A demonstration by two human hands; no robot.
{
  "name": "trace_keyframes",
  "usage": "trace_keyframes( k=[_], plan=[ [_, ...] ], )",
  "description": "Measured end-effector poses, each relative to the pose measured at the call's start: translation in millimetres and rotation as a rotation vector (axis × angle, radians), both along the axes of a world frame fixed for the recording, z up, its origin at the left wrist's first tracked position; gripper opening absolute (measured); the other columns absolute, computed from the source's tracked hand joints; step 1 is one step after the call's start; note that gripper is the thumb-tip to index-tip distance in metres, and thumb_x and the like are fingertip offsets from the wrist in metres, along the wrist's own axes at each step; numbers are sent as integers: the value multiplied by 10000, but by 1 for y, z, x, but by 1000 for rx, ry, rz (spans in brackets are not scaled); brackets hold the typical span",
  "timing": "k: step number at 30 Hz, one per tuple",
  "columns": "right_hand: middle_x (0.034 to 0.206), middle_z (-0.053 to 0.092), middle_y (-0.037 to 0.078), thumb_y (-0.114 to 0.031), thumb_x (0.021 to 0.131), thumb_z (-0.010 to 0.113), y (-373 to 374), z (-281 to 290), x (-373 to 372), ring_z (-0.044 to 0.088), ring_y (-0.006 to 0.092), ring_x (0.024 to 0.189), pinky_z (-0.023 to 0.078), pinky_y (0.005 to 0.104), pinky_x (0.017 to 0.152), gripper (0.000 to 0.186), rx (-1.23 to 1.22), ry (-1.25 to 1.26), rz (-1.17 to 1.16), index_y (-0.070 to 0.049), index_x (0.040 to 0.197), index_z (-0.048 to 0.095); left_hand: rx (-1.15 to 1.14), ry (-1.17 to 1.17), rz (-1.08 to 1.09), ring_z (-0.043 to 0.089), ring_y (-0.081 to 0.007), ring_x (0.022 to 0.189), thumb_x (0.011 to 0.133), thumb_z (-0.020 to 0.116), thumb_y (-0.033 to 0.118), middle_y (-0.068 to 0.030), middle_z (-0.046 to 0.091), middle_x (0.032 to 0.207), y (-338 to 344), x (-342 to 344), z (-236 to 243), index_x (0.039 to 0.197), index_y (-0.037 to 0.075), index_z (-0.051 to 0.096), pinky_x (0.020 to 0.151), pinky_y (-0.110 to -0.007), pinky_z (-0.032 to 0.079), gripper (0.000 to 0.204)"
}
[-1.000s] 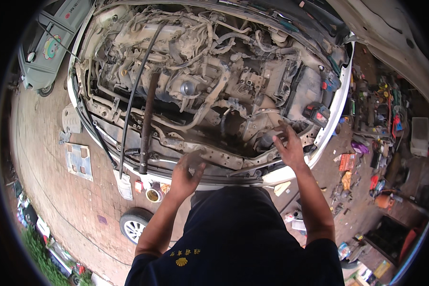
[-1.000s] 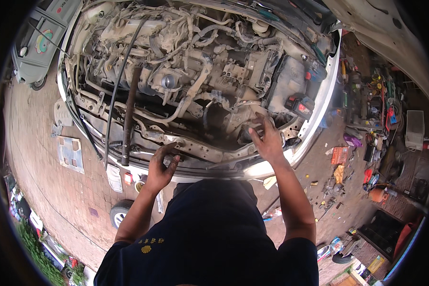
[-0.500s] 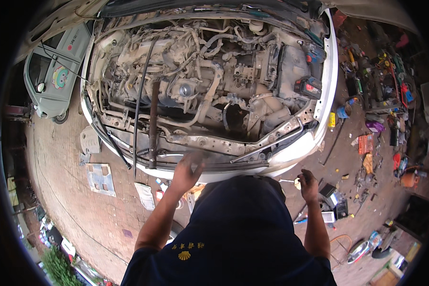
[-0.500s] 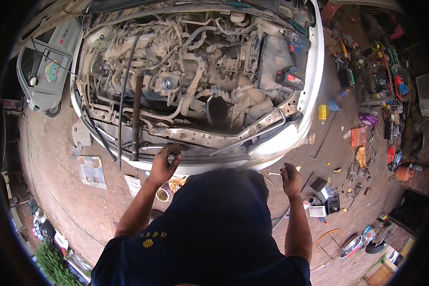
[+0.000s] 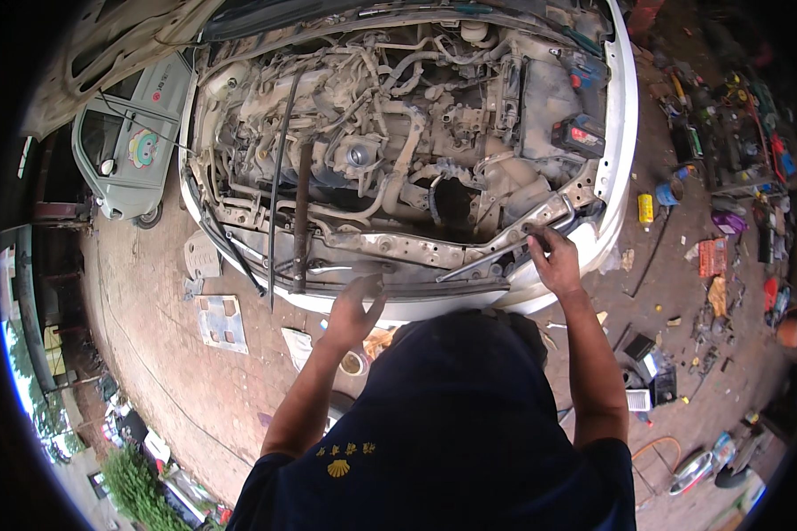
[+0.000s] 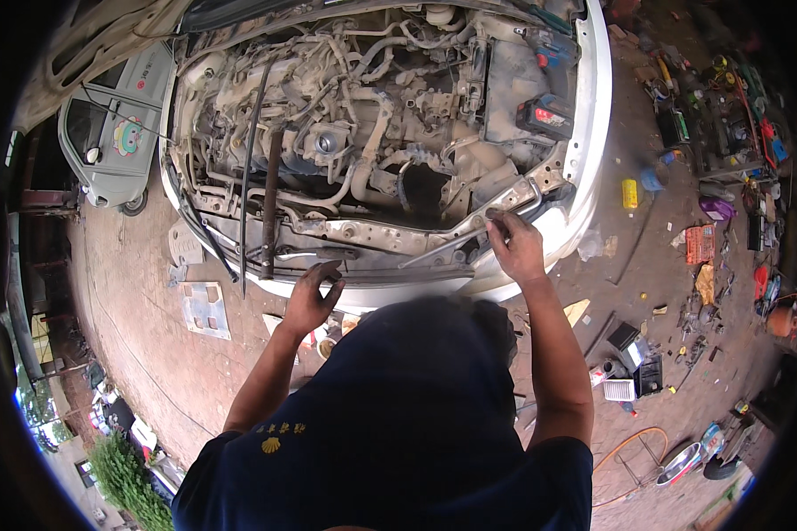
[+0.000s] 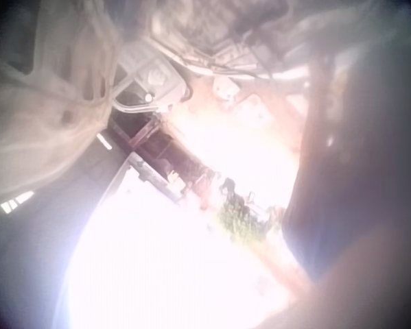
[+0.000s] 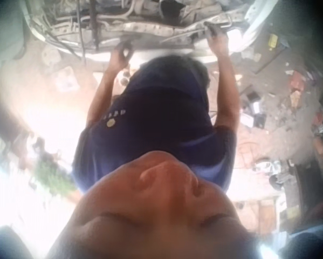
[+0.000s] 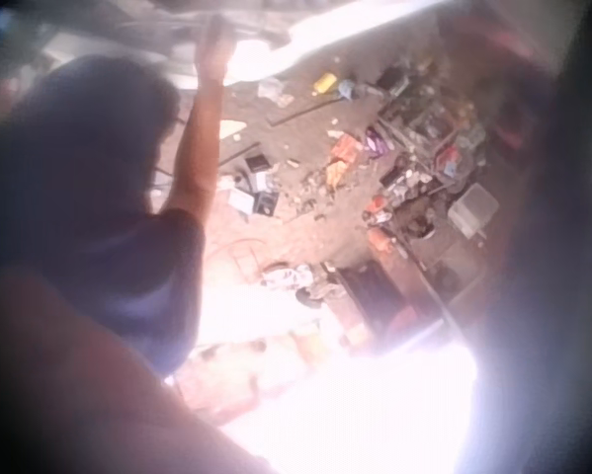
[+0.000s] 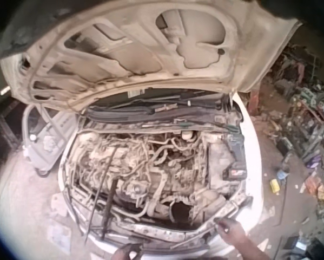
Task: The person works on a car engine with the hood open, using a wrench and a power drill to tighten bolts and remove components. The person manipulates hoses and engine parts while standing in a cluttered garage.
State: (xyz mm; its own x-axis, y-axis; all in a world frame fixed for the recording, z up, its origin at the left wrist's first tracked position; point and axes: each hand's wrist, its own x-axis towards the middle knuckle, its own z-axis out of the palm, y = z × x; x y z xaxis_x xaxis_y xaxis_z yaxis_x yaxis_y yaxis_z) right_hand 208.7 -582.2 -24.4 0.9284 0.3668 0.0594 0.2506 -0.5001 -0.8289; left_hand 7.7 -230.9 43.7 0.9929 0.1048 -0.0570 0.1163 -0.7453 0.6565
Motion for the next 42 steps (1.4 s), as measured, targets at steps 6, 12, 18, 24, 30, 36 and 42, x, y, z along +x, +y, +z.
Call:
trace_keyframes(
  k=[6, 12, 18, 24, 30, 36, 42],
  plan=[
    [912, 709, 137, -285, 923, 671, 14, -30, 44, 681, 356, 849, 546, 451, 748, 228, -189, -238, 7, -59, 923, 702, 28, -16, 68, 665, -335, 878, 856, 725, 58, -152, 678, 944, -6, -16, 5, 1167, -8, 629, 788, -408, 533, 332],
    [871, 698, 119, -320, 886, 708, 14, -53, 49, 676, 339, 797, 545, 436, 714, 254, -251, -343, -20, -68, 877, 686, 21, 21, 131, 675, -308, 876, 868, 706, 50, -133, 699, 893, -10, -29, -4, 1215, -7, 627, 811, -392, 527, 361],
    [798, 672, 125, -363, 866, 696, 18, -52, 49, 667, 332, 760, 540, 433, 728, 304, -320, -478, 25, -65, 822, 652, -8, 71, 157, 671, -317, 864, 839, 719, 44, -119, 681, 886, -15, -19, -7, 1165, -4, 646, 798, -398, 533, 338],
    [795, 671, 134, -315, 861, 721, 14, -48, 50, 663, 343, 741, 540, 418, 698, 281, -224, -323, -24, -41, 856, 662, 8, 69, 138, 679, -318, 884, 846, 710, 63, -133, 706, 935, -14, 1, -6, 1197, -4, 644, 819, -400, 536, 363],
    [867, 673, 120, -209, 947, 695, 2, -4, 112, 629, 189, 752, 512, 307, 704, 258, 312, -309, -415, 26, 1048, 659, -5, 34, 147, 678, -326, 873, 848, 709, 59, -135, 704, 911, 2, -4, -15, 1190, -8, 644, 812, -400, 532, 354],
    [1075, 691, 229, -288, 942, 691, -37, 24, 258, 667, 382, 994, 503, 427, 888, 409, -39, -378, -490, 35, 1186, 635, -44, 24, 187, 674, -324, 880, 856, 712, 74, -143, 704, 918, 11, -7, -21, 1192, -20, 636, 814, -404, 532, 357],
    [1017, 736, 160, -441, 883, 695, -33, 14, 317, 684, 295, 940, 493, 399, 865, 528, -231, 204, -280, 12, 1153, 708, -63, 58, 309, 682, -313, 885, 878, 699, 97, -126, 692, 936, 19, -16, -16, 1211, 20, 625, 792, -396, 541, 350]
  ],
)
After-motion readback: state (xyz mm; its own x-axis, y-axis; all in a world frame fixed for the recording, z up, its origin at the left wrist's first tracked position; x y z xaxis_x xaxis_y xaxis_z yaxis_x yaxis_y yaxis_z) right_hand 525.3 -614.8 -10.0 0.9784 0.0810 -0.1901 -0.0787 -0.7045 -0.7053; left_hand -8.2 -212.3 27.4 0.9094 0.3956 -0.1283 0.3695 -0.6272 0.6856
